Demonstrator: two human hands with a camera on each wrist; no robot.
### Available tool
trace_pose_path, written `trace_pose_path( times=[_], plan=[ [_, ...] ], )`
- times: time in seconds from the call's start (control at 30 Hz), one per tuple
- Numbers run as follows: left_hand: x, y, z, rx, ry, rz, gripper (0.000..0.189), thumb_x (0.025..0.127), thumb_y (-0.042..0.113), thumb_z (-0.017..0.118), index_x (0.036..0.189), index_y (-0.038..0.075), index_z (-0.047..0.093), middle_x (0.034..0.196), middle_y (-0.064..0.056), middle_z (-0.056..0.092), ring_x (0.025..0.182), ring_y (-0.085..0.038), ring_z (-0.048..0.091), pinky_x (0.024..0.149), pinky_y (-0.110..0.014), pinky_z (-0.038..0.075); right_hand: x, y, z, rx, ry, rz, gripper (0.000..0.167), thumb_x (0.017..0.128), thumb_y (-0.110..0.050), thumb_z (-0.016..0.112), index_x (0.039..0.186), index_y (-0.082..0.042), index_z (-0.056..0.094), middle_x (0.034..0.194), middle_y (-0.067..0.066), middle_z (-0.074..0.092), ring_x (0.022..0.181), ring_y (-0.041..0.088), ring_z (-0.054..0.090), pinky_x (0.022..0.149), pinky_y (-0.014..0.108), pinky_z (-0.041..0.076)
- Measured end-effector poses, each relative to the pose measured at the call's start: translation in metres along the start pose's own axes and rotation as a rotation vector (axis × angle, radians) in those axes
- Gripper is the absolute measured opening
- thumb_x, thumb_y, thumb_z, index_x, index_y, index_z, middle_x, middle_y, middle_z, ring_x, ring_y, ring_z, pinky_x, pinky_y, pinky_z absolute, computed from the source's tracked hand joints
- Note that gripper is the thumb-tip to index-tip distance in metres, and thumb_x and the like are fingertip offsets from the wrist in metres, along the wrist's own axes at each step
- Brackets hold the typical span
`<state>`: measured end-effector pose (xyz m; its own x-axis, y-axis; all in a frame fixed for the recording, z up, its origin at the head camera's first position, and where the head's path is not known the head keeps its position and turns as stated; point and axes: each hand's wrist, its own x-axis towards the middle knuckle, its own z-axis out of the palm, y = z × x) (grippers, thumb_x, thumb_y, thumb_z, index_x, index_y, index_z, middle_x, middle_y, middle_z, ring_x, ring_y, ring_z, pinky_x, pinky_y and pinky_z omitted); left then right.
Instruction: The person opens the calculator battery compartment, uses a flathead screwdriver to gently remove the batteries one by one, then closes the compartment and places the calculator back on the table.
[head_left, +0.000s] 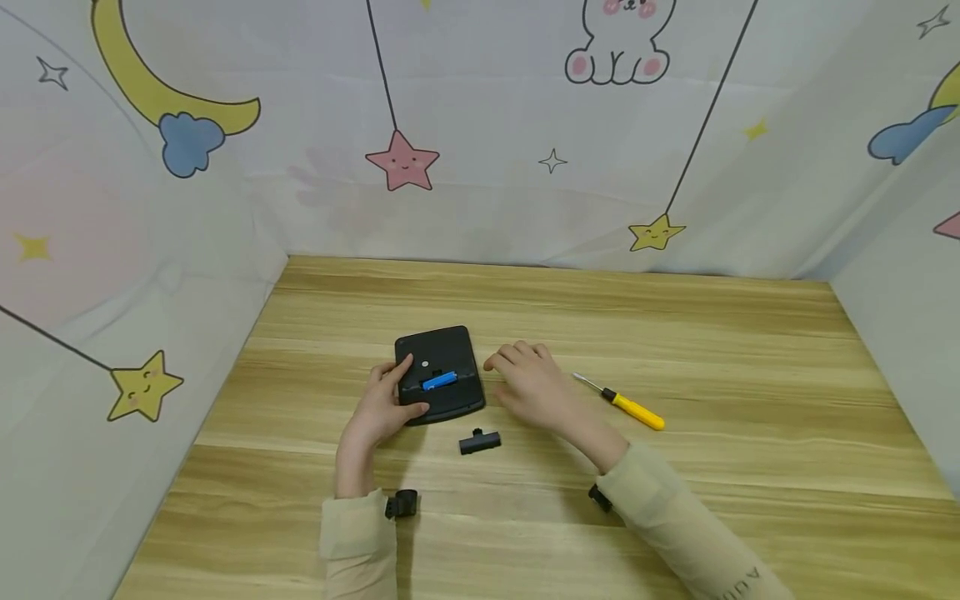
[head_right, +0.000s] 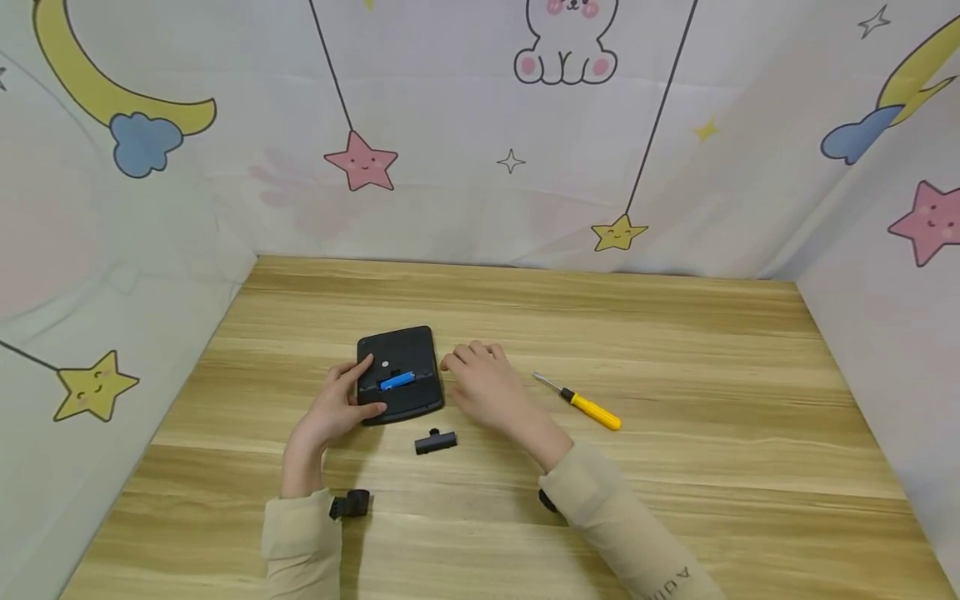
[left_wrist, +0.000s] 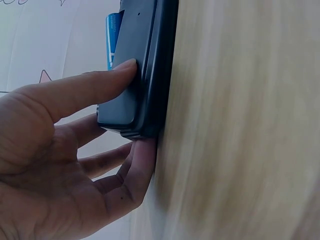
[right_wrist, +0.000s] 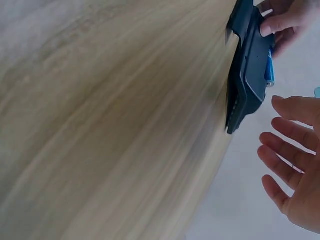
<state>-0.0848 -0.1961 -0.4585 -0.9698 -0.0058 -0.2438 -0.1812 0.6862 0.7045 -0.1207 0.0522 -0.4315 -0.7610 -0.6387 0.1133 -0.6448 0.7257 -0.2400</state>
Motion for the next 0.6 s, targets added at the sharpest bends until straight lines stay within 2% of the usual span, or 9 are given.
trace_pose_path(
  times=[0.13, 0.33, 0.43, 0.6],
  plan=[
    [0.000, -0.001, 0.000, 0.003, -0.001, 0.000, 0.082, 0.085, 0.017, 0.072, 0.153, 0.015, 0.026, 0.156, -0.023, 0.017, 0.111, -0.034, 0.049, 0.098, -0.049, 0.042, 0.007, -0.004, 0.005, 0.002, -0.006, -0.041, 0.032, 0.089, -0.025, 0.068, 0.120, -0.016, 0.062, 0.119, 0.001, 0.062, 0.112, 0.021, 0.053, 0.097, 0.041, 0.040],
    [0.000, -0.001, 0.000, 0.012, 0.004, -0.002, 0.082, 0.084, 0.018, 0.072, 0.153, 0.015, 0.027, 0.155, -0.023, 0.019, 0.100, -0.030, 0.051, 0.090, -0.044, 0.044, 0.017, -0.010, 0.014, -0.026, -0.008, -0.134, 0.039, 0.092, -0.028, 0.065, 0.128, -0.016, 0.057, 0.124, 0.002, 0.061, 0.115, 0.020, 0.054, 0.099, 0.041, 0.044],
    [-0.001, 0.000, -0.001, 0.005, 0.004, -0.003, 0.082, 0.084, 0.018, 0.072, 0.152, 0.015, 0.028, 0.155, -0.023, 0.019, 0.107, -0.034, 0.052, 0.094, -0.047, 0.044, 0.022, -0.012, 0.017, -0.045, 0.004, -0.183, 0.041, 0.092, -0.028, 0.064, 0.131, -0.014, 0.056, 0.125, 0.002, 0.060, 0.115, 0.020, 0.054, 0.097, 0.040, 0.046],
    [-0.001, 0.000, -0.001, -0.004, 0.002, -0.001, 0.081, 0.085, 0.017, 0.072, 0.152, 0.014, 0.027, 0.155, -0.024, 0.018, 0.126, -0.042, 0.043, 0.104, -0.054, 0.039, 0.029, -0.015, 0.021, -0.060, 0.003, -0.236, 0.041, 0.093, -0.027, 0.063, 0.130, -0.013, 0.057, 0.123, 0.002, 0.060, 0.112, 0.020, 0.056, 0.094, 0.038, 0.047]
  ],
)
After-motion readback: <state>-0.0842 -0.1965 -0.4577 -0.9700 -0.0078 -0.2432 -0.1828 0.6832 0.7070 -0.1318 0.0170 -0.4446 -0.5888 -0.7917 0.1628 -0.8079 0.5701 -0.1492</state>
